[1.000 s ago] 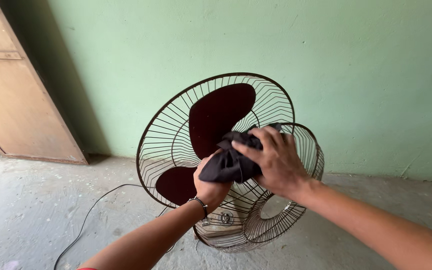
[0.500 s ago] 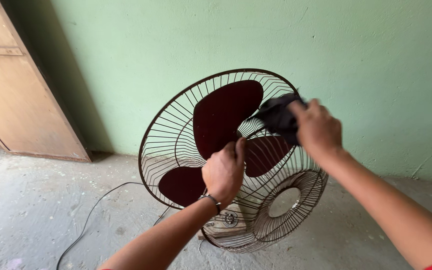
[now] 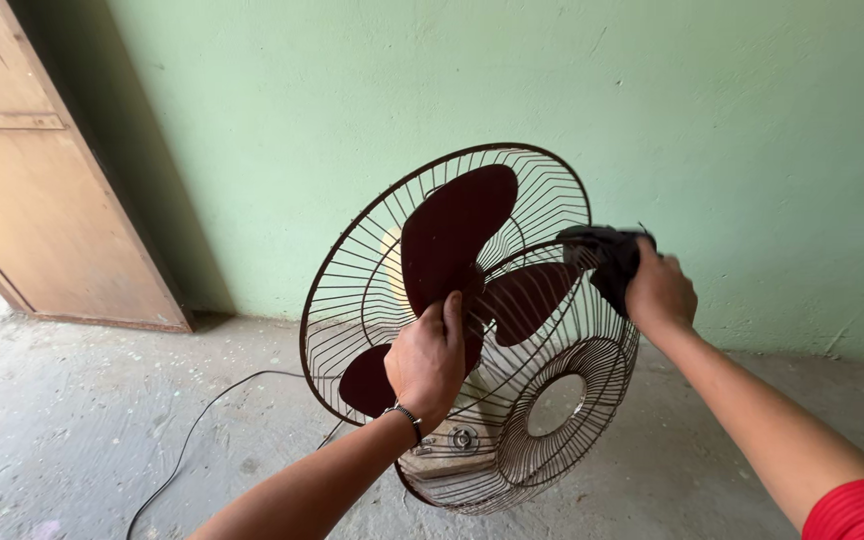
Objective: The person wipes the blades and metal cage of a standing electric fan using a dark cloth. They remove the front cage, clean the blades and rear cage, then wipe the front cage separately before reattaching it.
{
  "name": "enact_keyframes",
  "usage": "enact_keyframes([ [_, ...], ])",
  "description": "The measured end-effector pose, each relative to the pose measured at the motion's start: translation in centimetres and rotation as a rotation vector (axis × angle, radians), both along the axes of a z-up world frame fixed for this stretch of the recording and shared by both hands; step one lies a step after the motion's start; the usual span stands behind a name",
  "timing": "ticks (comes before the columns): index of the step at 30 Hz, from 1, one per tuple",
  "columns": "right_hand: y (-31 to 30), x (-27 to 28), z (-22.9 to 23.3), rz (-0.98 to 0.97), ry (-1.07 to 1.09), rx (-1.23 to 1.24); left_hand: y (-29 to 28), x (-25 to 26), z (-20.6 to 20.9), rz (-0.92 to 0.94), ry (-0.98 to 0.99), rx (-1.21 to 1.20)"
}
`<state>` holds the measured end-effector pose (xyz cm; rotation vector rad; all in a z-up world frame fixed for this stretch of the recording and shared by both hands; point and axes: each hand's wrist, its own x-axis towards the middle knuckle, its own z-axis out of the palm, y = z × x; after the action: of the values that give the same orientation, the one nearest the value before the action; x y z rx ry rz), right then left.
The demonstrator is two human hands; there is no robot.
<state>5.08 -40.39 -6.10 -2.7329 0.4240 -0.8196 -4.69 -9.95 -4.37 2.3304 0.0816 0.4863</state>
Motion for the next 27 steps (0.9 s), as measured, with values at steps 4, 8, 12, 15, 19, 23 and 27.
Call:
enact_keyframes([
  [4, -1.5, -0.7, -1.4, -0.058, 0.165, 0.092, 0.3, -0.7, -0.3, -0.028, -0.005, 0.029],
  [8, -3.2, -1.3, -0.4, -0.054, 0.161, 0.088, 0.5, -1.3, -0.8, -0.043, -0.019, 0.053],
  [12, -4.0, -1.1, 3.7, 0.103, -0.16, 0.306, 1.2, -1.0, -0.5, -0.061, 0.004, 0.179],
  [15, -1.5, -1.8, 6.0, 0.46, -0.356, 0.41, 1.7, -1.1, 0.1, -0.163, -0.439, 0.269],
  [19, 5.9, -5.4, 5.5, 0.547, 0.021, 0.412, 0.0, -1.9, 2.0, -0.252, -0.579, 0.253],
  [23, 11.1, -8.6, 5.1, 0.873, -0.608, -0.156, -2.4, -2.7, 5.0, -0.282, -0.465, 0.276],
  [27, 10.3, -7.6, 4.7, 0.851, -0.551, -0.074, -2.1, -3.2, 6.1, -0.26, -0.187, 0.221],
])
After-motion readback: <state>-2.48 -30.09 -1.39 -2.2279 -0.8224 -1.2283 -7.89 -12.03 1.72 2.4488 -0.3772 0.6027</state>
